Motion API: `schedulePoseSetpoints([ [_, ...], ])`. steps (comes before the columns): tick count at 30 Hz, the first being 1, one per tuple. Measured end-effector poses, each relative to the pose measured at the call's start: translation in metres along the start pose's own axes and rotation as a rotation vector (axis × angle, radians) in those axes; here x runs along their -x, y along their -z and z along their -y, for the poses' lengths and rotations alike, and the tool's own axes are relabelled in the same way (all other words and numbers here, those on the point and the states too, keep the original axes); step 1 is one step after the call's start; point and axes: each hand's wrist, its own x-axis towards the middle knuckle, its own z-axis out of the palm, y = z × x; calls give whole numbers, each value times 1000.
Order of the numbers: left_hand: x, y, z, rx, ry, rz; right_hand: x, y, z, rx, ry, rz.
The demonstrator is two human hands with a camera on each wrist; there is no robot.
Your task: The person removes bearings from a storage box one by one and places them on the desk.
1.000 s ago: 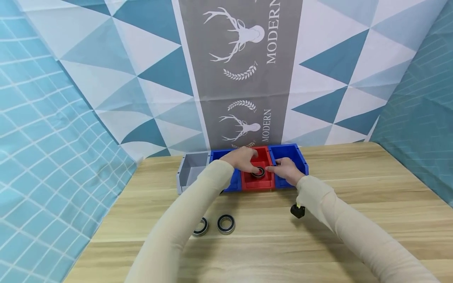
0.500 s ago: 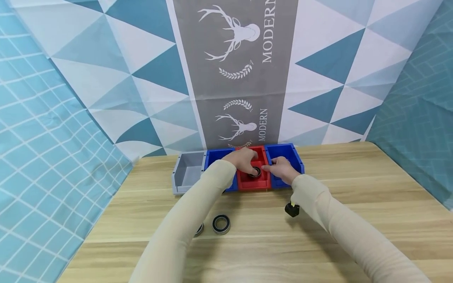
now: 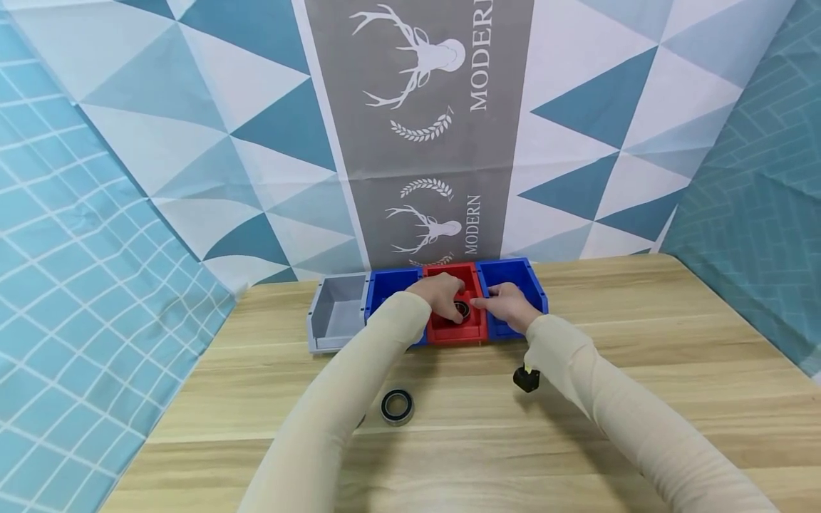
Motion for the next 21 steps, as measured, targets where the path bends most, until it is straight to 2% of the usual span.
schedulePoseSetpoints([
  [6, -7, -4, -1, -58, 8, 8, -1, 1, -1, -13, -11, -6],
  [21, -13, -9, -7, -41, 8, -3, 3, -2, 1, -12, -15, -27],
])
